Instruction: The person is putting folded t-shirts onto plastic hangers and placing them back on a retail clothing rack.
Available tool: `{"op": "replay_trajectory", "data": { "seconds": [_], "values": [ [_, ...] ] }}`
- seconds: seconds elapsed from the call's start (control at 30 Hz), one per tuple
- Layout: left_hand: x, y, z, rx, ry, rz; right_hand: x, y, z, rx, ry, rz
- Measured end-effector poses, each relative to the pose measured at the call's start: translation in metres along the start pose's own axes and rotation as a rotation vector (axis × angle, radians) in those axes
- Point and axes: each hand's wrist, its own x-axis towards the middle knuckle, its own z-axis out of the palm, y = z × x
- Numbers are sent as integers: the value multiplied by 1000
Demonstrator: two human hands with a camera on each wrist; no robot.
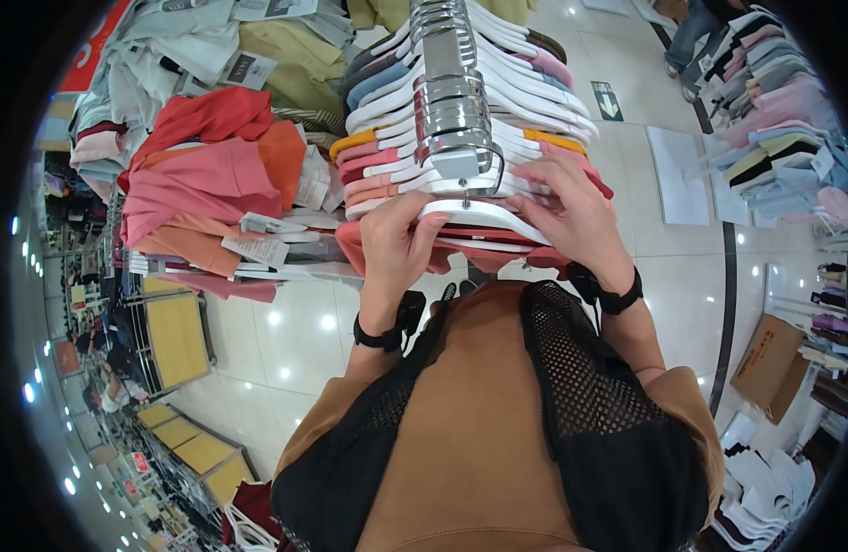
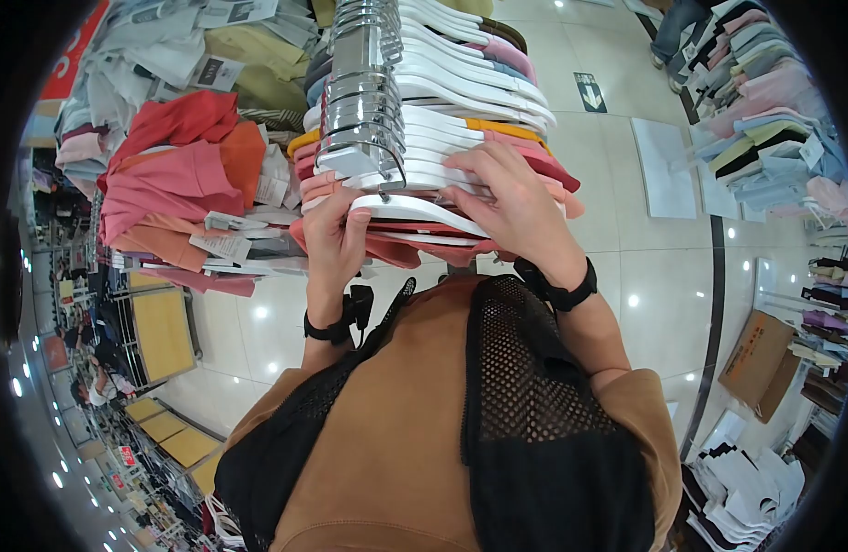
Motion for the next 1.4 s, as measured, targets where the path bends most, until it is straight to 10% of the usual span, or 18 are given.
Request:
{"op": "replay_trajectory", "data": {
  "seconds": [0.8, 1.4],
  "values": [
    [-15, 6, 10, 229, 241, 40, -18, -5, -16, 3, -74, 55],
    [-11, 43, 18, 102, -82, -177, -54, 22, -49, -28, -121, 172]
  ]
}}
